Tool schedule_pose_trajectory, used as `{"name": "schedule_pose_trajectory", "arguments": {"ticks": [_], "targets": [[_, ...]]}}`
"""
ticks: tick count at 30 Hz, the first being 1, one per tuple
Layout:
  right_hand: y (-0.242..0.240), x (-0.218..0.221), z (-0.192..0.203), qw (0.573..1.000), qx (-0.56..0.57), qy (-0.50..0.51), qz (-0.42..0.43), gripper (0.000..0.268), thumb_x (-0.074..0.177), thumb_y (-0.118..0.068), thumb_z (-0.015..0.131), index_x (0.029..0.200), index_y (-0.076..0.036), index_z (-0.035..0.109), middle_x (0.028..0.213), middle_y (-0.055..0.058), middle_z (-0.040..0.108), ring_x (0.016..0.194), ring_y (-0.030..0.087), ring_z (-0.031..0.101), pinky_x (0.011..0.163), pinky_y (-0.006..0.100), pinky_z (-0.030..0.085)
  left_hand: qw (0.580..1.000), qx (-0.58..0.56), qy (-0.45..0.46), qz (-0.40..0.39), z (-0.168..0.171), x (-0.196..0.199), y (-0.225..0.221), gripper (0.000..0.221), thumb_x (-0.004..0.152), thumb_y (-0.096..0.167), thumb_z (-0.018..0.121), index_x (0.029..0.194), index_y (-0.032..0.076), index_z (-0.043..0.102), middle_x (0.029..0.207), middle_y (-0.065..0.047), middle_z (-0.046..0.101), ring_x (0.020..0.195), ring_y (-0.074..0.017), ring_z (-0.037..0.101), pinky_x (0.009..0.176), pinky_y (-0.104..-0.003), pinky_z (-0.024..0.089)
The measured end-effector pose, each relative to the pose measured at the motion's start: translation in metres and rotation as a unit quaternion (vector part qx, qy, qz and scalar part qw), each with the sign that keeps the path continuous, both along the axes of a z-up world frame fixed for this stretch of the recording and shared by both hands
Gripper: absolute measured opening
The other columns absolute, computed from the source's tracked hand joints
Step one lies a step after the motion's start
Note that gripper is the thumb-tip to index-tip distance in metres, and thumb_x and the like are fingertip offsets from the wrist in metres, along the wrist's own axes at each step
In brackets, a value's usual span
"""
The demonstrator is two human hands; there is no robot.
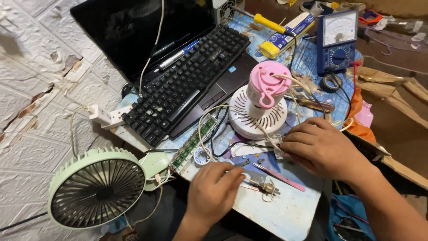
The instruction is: Repairing a small portable fan by manipulating its internal wiring and circuit board using hands and a small tool.
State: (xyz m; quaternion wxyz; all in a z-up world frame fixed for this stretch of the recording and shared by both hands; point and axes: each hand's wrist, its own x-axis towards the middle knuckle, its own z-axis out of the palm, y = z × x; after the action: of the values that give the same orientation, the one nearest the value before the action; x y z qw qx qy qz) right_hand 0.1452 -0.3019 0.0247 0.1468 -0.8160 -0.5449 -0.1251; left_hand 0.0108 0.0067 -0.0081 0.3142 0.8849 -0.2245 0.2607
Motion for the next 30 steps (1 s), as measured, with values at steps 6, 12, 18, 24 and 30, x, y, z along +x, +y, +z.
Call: {"name": "schedule_pose_trajectory", "arguments": {"ticks": [6,12,18,24,30], "targets": [[0.001,-0.006,0.035,0.998,0.054,-0.025,-0.032,0.025,0.105,-0.034,0.076,0.112,-0.011,0.079,0.109,0.002,0.082,0.104,0.029,0.075,0.091,0.046,0.054,0.999,-0.005,-0.007,0.031,0.024,0.014,0.018,0.015,0.107,0.016,0.075,0.114,0.004,0.082,0.101,-0.01,0.075,0.085,-0.0286,0.07,0.073,-0.043,0.057],[-0.037,0.019,0.051,0.976,0.164,0.014,-0.141,0.013,0.102,-0.017,0.08,0.112,-0.01,0.082,0.108,0.005,0.084,0.095,0.025,0.079,0.091,0.041,0.058,0.998,0.003,-0.032,0.055,0.041,0.014,0.023,0.015,0.105,0.019,0.075,0.11,0.008,0.083,0.095,-0.005,0.077,0.078,-0.0255,0.07,0.074,-0.038,0.057],[-0.012,0.003,0.083,0.97,0.182,0.119,-0.104,0.012,0.101,-0.016,0.077,0.108,-0.008,0.081,0.093,0.004,0.085,0.078,0.018,0.082,0.074,0.031,0.066,0.995,0.032,-0.069,0.066,0.009,-0.014,0.037,0.015,0.102,0.026,0.079,0.114,0.017,0.082,0.074,0.003,0.067,0.059,-0.0181,0.056,0.06,-0.033,0.05],[0.085,-0.004,0.048,0.985,0.032,0.164,0.042,0.025,0.107,-0.022,0.065,0.128,-0.013,0.076,0.121,0.008,0.082,0.098,0.035,0.079,0.077,0.048,0.061,0.993,0.024,-0.072,0.091,0.008,-0.046,0.04,0.021,0.107,0.035,0.069,0.1,0.02,0.083,0.062,0.003,0.054,0.047,-0.019,0.046,0.047,-0.035,0.038],[0.18,0.016,0.045,0.986,0.0,0.135,0.098,0.026,0.104,-0.013,0.062,0.123,-0.008,0.079,0.105,0.013,0.079,0.089,0.042,0.074,0.072,0.056,0.057,0.992,0.031,-0.051,0.115,0.021,-0.08,0.057,0.013,0.105,0.032,0.074,0.109,0.022,0.081,0.064,0.003,0.058,0.045,-0.0188,0.044,0.045,-0.037,0.035]]}}
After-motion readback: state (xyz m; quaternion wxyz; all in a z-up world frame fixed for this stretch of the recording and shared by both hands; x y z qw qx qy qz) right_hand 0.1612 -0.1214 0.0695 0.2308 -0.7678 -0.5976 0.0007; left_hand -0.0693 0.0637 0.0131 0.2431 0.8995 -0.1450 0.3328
